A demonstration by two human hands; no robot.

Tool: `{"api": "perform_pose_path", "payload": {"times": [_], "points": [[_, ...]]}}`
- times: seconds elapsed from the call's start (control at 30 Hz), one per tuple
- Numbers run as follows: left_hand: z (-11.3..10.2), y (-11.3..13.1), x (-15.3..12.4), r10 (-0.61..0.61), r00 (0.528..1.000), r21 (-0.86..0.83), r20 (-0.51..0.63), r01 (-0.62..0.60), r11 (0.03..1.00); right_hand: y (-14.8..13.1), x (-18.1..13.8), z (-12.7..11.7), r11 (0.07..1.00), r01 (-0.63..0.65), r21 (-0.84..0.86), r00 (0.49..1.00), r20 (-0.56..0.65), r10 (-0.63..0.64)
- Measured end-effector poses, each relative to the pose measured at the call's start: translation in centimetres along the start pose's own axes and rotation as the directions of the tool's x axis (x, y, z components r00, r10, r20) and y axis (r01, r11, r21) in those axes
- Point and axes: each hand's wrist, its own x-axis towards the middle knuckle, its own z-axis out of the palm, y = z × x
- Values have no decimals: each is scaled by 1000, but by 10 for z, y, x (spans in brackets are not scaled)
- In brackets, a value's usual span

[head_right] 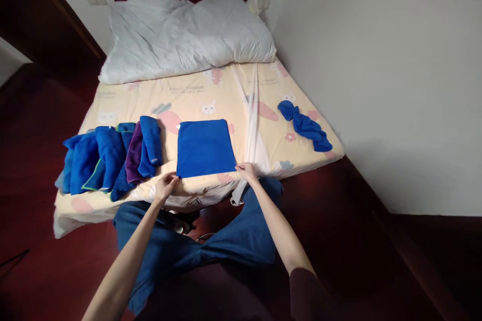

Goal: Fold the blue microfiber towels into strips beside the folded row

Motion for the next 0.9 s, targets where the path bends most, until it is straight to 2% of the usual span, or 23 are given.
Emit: {"api": "perform_pose_path", "payload": {"times": [0.23, 0.4, 0.57, 0.73, 0.9], "points": [[-11, -15, 9, 80, 997, 30, -9, -80, 996, 1, -2, -10, 984, -72, -163, 997, 23, 77], [-22, -19, -7, 109, 993, 72, 52, -112, 991, 8, -13, -15, 975, -104, -199, 992, 52, 116], [-23, -21, -24, 126, 990, 107, 64, -132, 985, 17, -21, -14, 974, -111, -197, 990, 60, 125], [-24, -14, -19, 78, 984, 193, 163, -109, 975, 19, -23, -16, 979, -82, -186, 991, 85, 100], [-22, 9, 8, -29, 974, 296, 226, -40, 954, 14, -8, -19, 985, -61, -162, 987, 138, 83]]}}
